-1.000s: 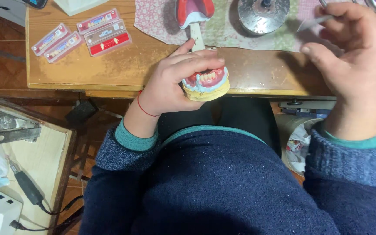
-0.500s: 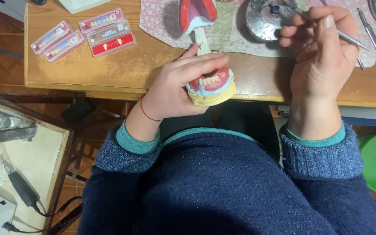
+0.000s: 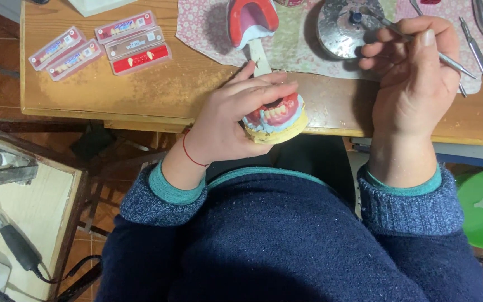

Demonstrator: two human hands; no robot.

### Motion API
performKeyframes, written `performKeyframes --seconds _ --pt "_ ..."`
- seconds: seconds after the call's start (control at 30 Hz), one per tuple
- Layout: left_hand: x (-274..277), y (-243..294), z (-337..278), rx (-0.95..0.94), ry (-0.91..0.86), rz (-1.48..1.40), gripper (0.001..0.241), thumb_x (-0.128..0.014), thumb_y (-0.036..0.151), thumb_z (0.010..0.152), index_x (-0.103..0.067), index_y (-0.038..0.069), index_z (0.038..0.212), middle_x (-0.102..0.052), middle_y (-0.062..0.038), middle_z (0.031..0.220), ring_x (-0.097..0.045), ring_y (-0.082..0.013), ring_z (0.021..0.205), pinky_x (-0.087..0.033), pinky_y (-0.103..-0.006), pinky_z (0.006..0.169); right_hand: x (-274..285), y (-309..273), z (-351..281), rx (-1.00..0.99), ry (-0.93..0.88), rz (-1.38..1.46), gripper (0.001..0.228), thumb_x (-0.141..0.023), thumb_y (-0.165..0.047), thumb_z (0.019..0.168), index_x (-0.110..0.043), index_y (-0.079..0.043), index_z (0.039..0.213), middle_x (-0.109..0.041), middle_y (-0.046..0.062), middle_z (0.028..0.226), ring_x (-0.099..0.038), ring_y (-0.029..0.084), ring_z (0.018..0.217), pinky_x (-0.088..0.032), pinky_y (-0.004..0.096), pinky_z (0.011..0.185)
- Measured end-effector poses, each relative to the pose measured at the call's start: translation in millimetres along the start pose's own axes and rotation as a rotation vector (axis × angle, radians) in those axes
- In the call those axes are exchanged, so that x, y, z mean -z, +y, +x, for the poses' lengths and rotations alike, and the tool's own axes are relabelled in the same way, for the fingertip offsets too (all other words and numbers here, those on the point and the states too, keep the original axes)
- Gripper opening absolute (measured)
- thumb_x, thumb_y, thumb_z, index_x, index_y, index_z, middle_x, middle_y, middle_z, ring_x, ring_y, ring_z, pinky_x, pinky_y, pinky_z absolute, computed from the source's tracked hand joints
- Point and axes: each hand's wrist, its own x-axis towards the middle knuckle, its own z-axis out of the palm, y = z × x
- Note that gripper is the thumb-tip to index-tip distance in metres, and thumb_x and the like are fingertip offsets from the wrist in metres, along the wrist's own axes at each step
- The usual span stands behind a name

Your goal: The recorder uses various dental tools to shape and place teeth into a denture model.

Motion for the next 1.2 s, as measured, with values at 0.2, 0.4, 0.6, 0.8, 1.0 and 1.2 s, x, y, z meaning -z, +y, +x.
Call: performKeyframes --seconds 0.2,0.4,0.6,0.8,1.0,1.2 --pt "-5 -12 -6 -0.034 0.032 -0.019 0.058 -0.085 0.023 0.081 -0.063 0.023 0.135 -0.072 0.000 0.136 -0.064 -0.0231 0.137 -0.034 -0.0536 0.130 -4 -4 -1 0.000 -0.008 -0.023 0.026 -0.051 -0.023 0.122 -0.057 0.001 0.130 -0.065 0.016 0.110 -0.066 0.024 0.092 -0.056 0.036 0.080" --pt "5 -14 -5 -0.046 -0.010 -0.101 0.062 -0.085 0.023 0.079 -0.062 0.019 0.137 -0.069 -0.002 0.141 -0.066 -0.0225 0.134 -0.043 -0.0481 0.127 -6 -5 -2 0.021 -0.011 -0.053 0.030 -0.051 -0.025 0.122 -0.057 0.004 0.131 -0.065 0.017 0.110 -0.065 0.024 0.092 -0.056 0.036 0.079" --pt "7 -12 -2 -0.075 -0.023 -0.107 0.066 -0.091 0.026 0.078 -0.064 0.017 0.138 -0.068 -0.005 0.142 -0.067 -0.0252 0.129 -0.048 -0.0431 0.120 -4 -4 -2 0.018 -0.013 -0.057 0.030 -0.052 -0.025 0.122 -0.057 0.004 0.131 -0.065 0.017 0.110 -0.065 0.024 0.091 -0.055 0.036 0.079" --pt "9 -7 1 -0.055 -0.037 -0.095 0.068 -0.088 0.019 0.071 -0.066 0.015 0.135 -0.069 -0.007 0.140 -0.069 -0.0257 0.126 -0.051 -0.0402 0.115 -1 -3 -3 -0.005 0.001 -0.052 0.028 -0.050 -0.022 0.124 -0.056 0.003 0.132 -0.064 0.017 0.111 -0.065 0.024 0.092 -0.055 0.035 0.079" --pt "11 -9 2 -0.071 -0.054 -0.098 0.065 -0.089 0.018 0.069 -0.069 0.015 0.131 -0.070 -0.010 0.137 -0.070 -0.0254 0.125 -0.051 -0.0397 0.113 -1 -2 -5 0.083 -0.066 -0.146 0.033 -0.047 -0.026 0.125 -0.057 0.004 0.136 -0.066 0.019 0.120 -0.066 0.024 0.096 -0.055 0.034 0.080" --pt "14 -9 3 -0.070 -0.070 -0.107 0.067 -0.090 0.016 0.066 -0.070 0.013 0.131 -0.071 -0.012 0.136 -0.069 -0.0262 0.131 -0.052 -0.0395 0.113 -53 -27 -23 0.018 -0.033 -0.024 0.025 -0.057 -0.019 0.115 -0.062 -0.001 0.131 -0.073 0.018 0.110 -0.075 0.026 0.094 -0.064 0.039 0.084"
